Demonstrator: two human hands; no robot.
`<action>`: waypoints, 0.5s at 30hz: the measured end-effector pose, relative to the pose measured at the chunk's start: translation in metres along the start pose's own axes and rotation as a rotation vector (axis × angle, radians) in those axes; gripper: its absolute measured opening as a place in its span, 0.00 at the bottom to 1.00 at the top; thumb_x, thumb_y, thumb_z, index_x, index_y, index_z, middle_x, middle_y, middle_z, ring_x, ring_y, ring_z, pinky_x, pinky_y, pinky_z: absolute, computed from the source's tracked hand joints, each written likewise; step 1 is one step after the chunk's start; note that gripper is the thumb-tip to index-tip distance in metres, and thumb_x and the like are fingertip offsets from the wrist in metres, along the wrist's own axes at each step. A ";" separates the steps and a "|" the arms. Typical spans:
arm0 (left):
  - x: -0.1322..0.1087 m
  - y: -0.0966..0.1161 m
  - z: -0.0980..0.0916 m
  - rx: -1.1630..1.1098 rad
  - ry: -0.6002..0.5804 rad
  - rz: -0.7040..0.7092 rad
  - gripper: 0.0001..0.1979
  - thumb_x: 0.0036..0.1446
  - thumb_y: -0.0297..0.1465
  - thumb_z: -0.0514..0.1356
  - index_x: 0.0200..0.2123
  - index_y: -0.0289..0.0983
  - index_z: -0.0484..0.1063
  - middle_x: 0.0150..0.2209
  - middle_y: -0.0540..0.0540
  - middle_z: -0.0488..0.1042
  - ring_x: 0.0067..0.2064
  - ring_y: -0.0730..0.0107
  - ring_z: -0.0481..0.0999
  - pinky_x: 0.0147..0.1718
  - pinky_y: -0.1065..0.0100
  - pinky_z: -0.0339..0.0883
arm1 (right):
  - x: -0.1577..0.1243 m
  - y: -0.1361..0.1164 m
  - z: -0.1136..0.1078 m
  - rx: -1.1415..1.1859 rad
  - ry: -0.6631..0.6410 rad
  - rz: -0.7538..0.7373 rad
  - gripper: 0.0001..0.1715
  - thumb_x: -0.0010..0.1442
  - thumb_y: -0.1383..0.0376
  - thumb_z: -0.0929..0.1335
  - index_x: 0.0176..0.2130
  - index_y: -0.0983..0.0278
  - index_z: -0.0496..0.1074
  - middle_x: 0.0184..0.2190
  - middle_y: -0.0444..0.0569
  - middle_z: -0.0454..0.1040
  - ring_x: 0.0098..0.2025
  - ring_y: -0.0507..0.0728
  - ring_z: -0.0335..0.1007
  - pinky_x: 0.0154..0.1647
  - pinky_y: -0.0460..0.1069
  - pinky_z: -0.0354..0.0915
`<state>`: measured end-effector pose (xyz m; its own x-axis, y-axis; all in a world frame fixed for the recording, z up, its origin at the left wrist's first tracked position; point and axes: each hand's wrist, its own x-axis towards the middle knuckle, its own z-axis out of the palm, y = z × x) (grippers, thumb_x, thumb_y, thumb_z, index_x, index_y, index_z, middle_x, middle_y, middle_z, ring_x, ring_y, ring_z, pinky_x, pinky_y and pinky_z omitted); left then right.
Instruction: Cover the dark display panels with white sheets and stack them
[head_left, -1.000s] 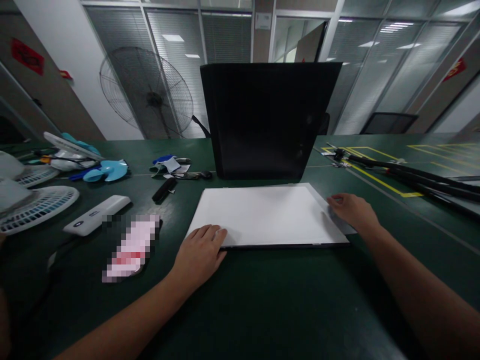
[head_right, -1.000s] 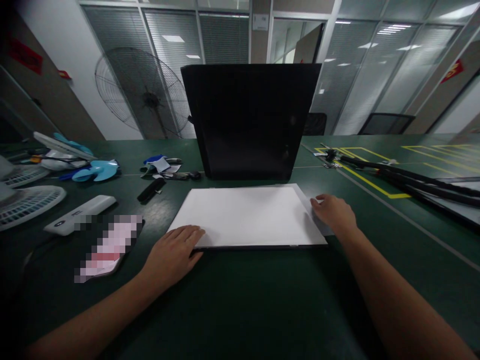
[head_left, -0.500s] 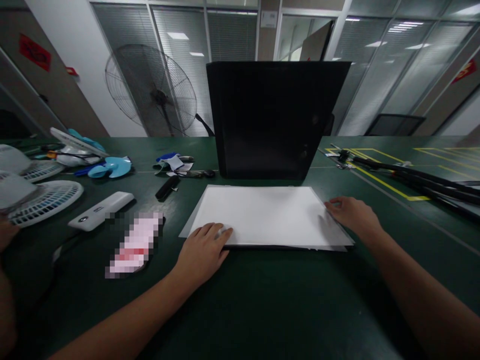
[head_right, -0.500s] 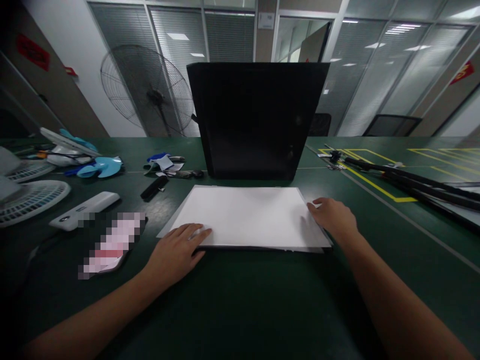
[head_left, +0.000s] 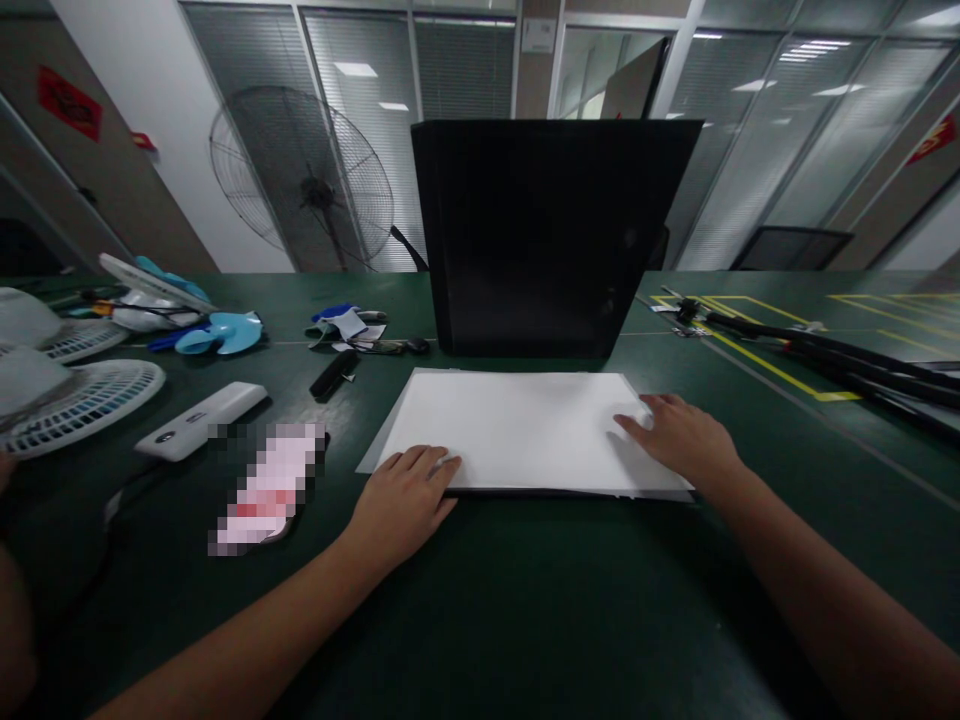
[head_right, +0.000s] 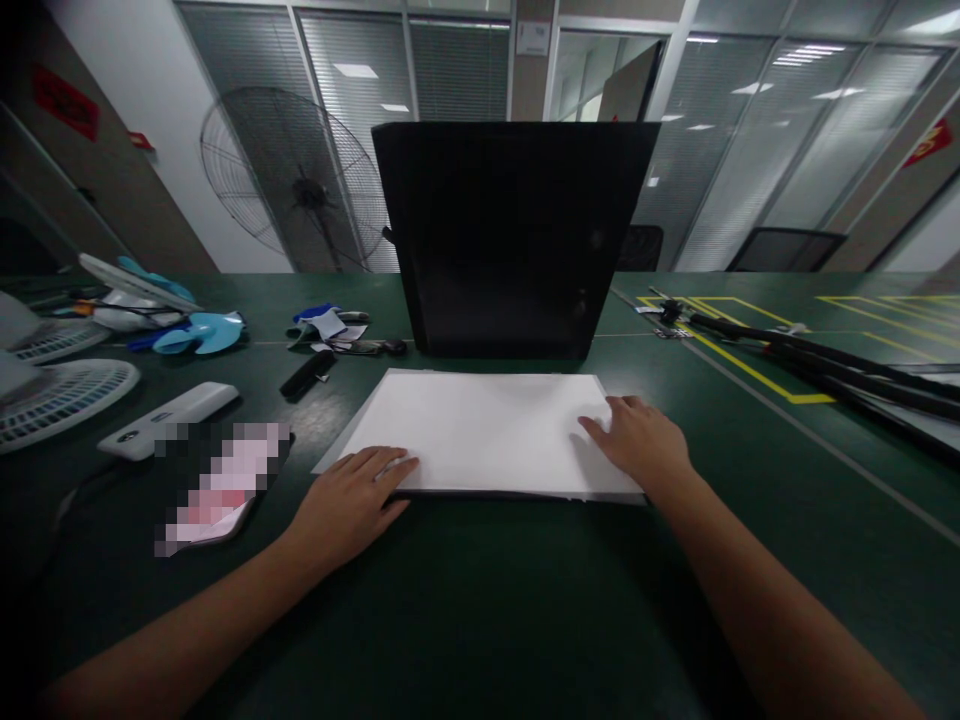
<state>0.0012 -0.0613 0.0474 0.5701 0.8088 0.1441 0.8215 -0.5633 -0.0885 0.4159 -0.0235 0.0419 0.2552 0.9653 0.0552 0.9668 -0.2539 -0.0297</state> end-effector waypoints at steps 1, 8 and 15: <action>0.000 -0.001 -0.001 -0.021 -0.001 0.012 0.24 0.66 0.43 0.59 0.60 0.39 0.71 0.60 0.39 0.73 0.60 0.49 0.72 0.57 0.47 0.68 | -0.001 -0.004 0.003 -0.008 0.003 -0.043 0.48 0.64 0.36 0.56 0.66 0.66 0.65 0.63 0.67 0.65 0.58 0.74 0.68 0.58 0.67 0.64; -0.006 -0.008 -0.002 -0.138 0.075 -0.074 0.31 0.66 0.53 0.51 0.62 0.40 0.70 0.64 0.38 0.68 0.64 0.45 0.68 0.61 0.44 0.63 | -0.002 -0.009 0.010 -0.059 -0.056 -0.123 0.45 0.65 0.36 0.54 0.58 0.65 0.72 0.55 0.64 0.73 0.58 0.72 0.68 0.57 0.66 0.64; -0.007 -0.026 0.009 -0.034 0.009 -0.364 0.41 0.67 0.54 0.45 0.67 0.26 0.60 0.65 0.26 0.65 0.64 0.38 0.68 0.58 0.44 0.66 | -0.006 -0.011 0.004 -0.093 -0.044 -0.073 0.42 0.66 0.38 0.54 0.51 0.66 0.76 0.49 0.63 0.76 0.54 0.71 0.71 0.55 0.64 0.66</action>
<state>-0.0245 -0.0508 0.0401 0.2403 0.9560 0.1685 0.9697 -0.2443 0.0030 0.4039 -0.0262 0.0382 0.1855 0.9826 0.0104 0.9804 -0.1858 0.0655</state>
